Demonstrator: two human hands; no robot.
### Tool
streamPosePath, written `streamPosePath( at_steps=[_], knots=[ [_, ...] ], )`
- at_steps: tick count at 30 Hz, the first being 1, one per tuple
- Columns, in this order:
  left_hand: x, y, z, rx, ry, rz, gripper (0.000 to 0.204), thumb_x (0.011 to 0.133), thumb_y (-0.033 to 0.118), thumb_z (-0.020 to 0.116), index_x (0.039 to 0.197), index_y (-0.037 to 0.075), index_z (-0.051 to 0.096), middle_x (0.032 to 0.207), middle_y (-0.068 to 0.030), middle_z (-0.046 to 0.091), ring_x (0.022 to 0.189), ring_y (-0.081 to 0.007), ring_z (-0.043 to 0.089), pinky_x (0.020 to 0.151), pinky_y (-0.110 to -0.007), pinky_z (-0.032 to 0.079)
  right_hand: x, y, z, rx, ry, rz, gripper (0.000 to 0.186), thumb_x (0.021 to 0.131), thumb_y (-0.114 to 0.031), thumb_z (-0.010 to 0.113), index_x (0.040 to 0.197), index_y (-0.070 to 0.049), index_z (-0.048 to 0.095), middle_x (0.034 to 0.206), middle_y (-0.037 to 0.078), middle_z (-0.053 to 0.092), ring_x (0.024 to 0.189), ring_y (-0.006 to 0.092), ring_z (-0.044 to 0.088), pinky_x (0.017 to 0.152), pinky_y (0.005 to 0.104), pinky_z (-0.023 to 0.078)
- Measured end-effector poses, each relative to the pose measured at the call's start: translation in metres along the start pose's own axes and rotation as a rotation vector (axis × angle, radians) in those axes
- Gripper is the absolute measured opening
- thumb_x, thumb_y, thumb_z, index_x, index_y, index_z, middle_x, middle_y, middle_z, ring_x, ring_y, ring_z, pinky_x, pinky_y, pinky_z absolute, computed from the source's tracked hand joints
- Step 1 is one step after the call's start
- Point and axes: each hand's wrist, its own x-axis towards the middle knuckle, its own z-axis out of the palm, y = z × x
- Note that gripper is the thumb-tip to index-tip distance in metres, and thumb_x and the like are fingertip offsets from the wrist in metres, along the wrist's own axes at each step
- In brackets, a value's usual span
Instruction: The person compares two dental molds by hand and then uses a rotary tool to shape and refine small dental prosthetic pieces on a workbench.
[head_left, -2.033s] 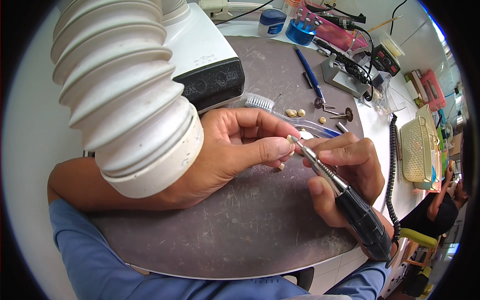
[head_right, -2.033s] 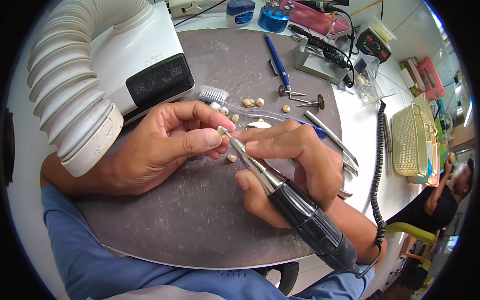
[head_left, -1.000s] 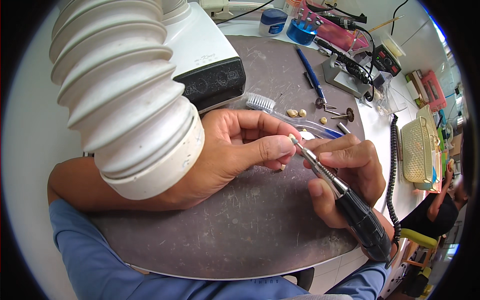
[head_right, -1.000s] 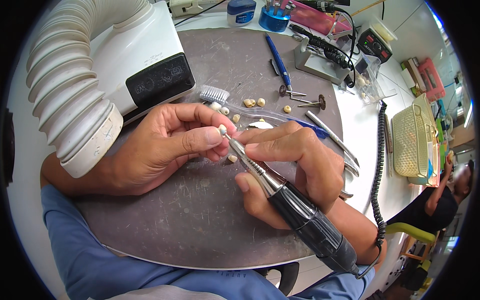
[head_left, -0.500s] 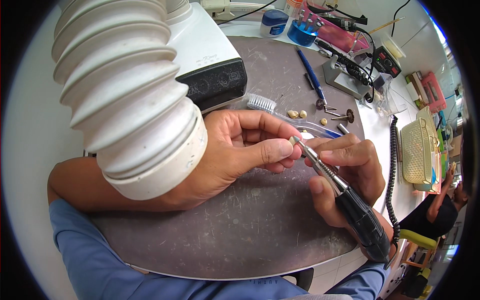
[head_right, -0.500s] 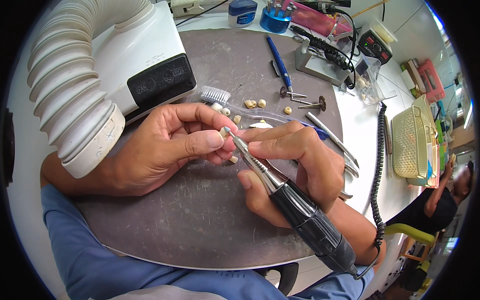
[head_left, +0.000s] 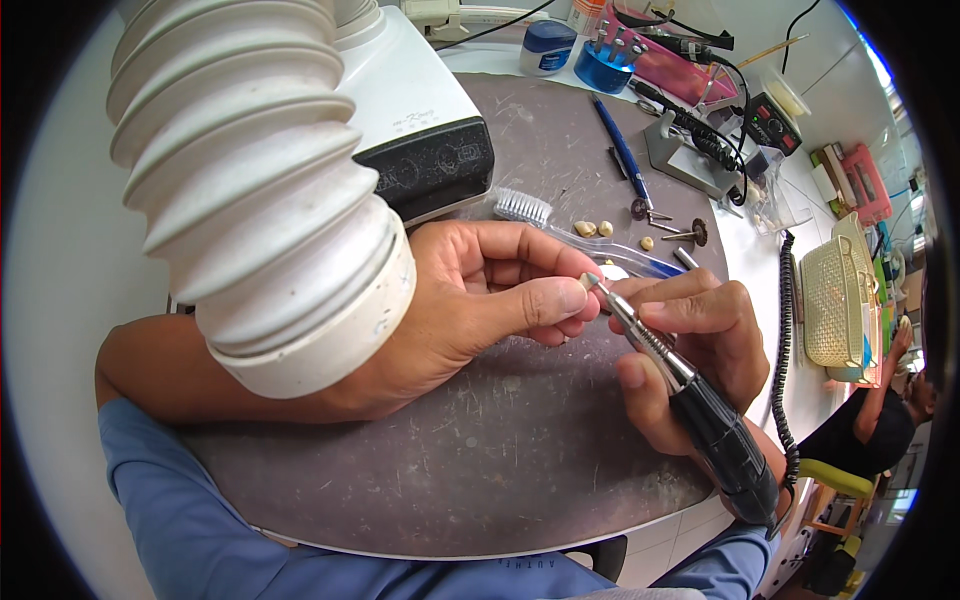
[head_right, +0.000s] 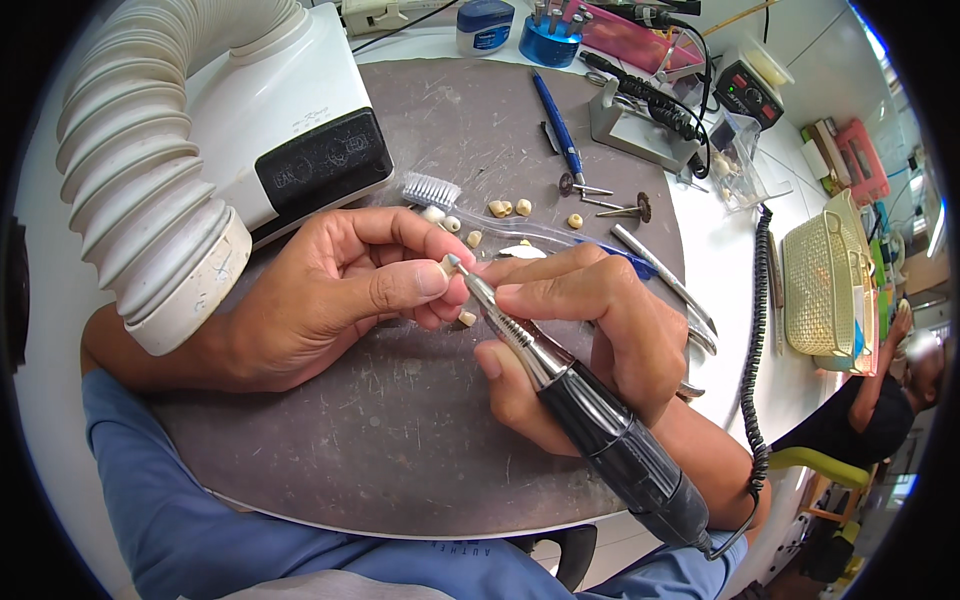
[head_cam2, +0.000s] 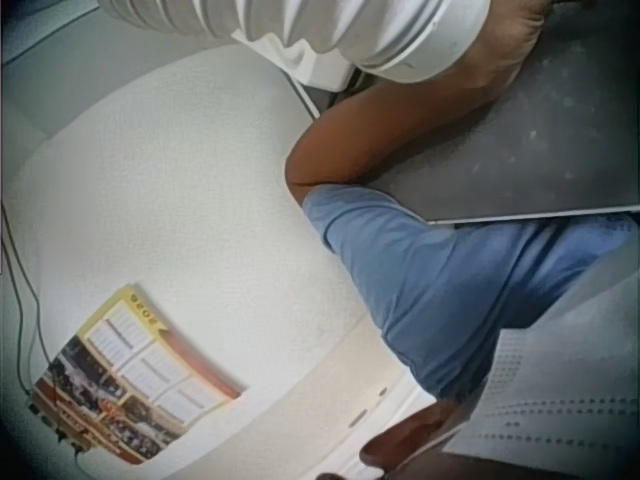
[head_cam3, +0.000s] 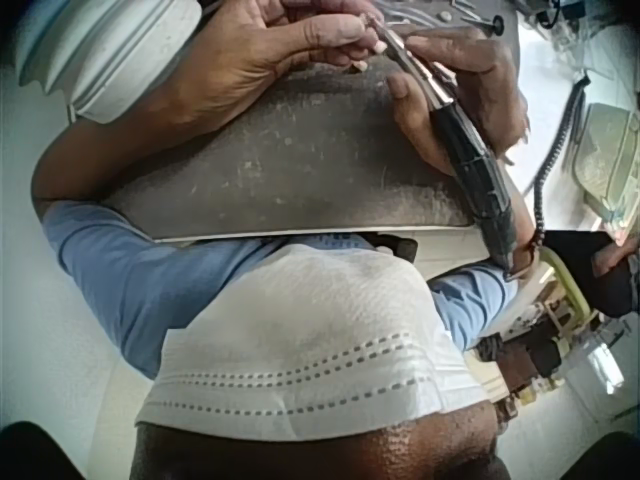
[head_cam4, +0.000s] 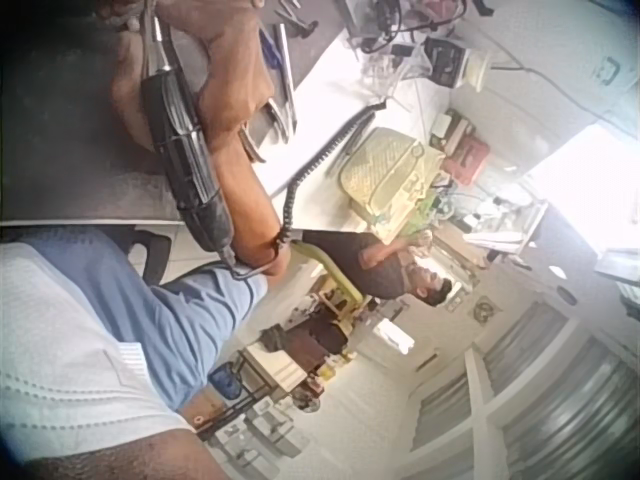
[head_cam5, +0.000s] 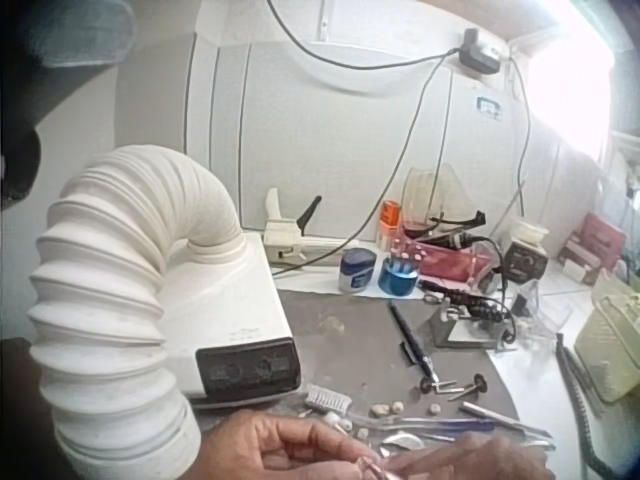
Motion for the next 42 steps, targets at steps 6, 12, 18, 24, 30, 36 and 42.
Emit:
streamPosePath(
  at_steps=[6, 12, 18, 24, 30, 36, 42],
  knots=[
    [-0.003, -0.0001, -0.0005, -0.022, 0.0, 0.004, 0.025, 0.095, 0.013, 0.062, 0.115, -0.002, 0.06, 0.1, -0.0082, 0.066, 0.093, -0.0105, 0.063, 0.086, -0.024, 0.051, 0.0026, -0.0035, 0.0018, 0.028, -0.024, -0.015, 0.03, 0.088, -0.011, 0.066, 0.104, 0.004, 0.046, 0.09, 0.018, 0.059, 0.09, 0.0265, 0.066, 0.08, 0.0334, 0.052],
    [-0.0036, 0.0003, 0.0012, -0.041, -0.002, 0.011, 0.025, 0.095, 0.013, 0.062, 0.115, -0.002, 0.06, 0.101, -0.0083, 0.066, 0.092, -0.011, 0.063, 0.086, -0.024, 0.052, 0.0, -0.0013, 0.0018, 0.024, 0.007, -0.001, 0.03, 0.089, -0.012, 0.066, 0.104, 0.003, 0.046, 0.09, 0.017, 0.059, 0.09, 0.0264, 0.066, 0.08, 0.0335, 0.052],
    [-0.0022, -0.0009, 0.0008, -0.034, 0.001, 0.003, 0.025, 0.095, 0.013, 0.062, 0.115, -0.002, 0.06, 0.101, -0.0083, 0.066, 0.094, -0.0114, 0.063, 0.087, -0.025, 0.051, -0.0003, -0.0005, 0.0009, 0.007, 0.01, 0.019, 0.031, 0.088, -0.013, 0.067, 0.104, 0.003, 0.046, 0.091, 0.018, 0.06, 0.088, 0.0257, 0.066, 0.079, 0.0334, 0.052],
    [-0.0029, -0.0015, -0.0001, -0.025, 0.004, 0.006, 0.025, 0.095, 0.013, 0.062, 0.115, -0.002, 0.06, 0.102, -0.0083, 0.066, 0.094, -0.0113, 0.062, 0.089, -0.026, 0.051, 0.0013, -0.0009, 0.0012, 0.01, -0.009, -0.014, 0.031, 0.088, -0.013, 0.067, 0.104, 0.004, 0.046, 0.09, 0.019, 0.06, 0.087, 0.0255, 0.067, 0.078, 0.0332, 0.052],
    [-0.0038, -0.001, 0.0005, -0.025, 0.018, -0.003, 0.026, 0.094, 0.013, 0.063, 0.115, -0.002, 0.061, 0.1, -0.0077, 0.065, 0.093, -0.0111, 0.062, 0.088, -0.025, 0.051, 0.0031, -0.0007, 0.002, 0.025, -0.027, -0.034, 0.031, 0.089, -0.013, 0.067, 0.104, 0.003, 0.045, 0.092, 0.018, 0.06, 0.088, 0.0253, 0.066, 0.079, 0.032, 0.051],
    [-0.0029, -0.0012, 0.001, -0.027, 0.005, 0.012, 0.026, 0.094, 0.014, 0.063, 0.114, -0.002, 0.061, 0.1, -0.0067, 0.064, 0.093, -0.0107, 0.061, 0.088, -0.025, 0.05, -0.0003, -0.0021, 0.0007, 0.006, 0.005, 0.03, 0.03, 0.089, -0.014, 0.066, 0.104, 0.003, 0.045, 0.092, 0.018, 0.06, 0.088, 0.025, 0.066, 0.079, 0.0322, 0.051],
    [-0.0024, -0.0014, 0.0012, -0.02, 0.007, 0.0, 0.026, 0.094, 0.014, 0.063, 0.115, -0.002, 0.06, 0.1, -0.0068, 0.064, 0.093, -0.0104, 0.061, 0.088, -0.025, 0.05, 0.0005, 0.0052, 0.0095, 0.076, 0.187, -0.02, 0.028, 0.074, -0.006, 0.074, 0.093, 0.006, 0.057, 0.084, 0.023, 0.068, 0.078, 0.0271, 0.071, 0.068, 0.0309, 0.055]
  ],
)
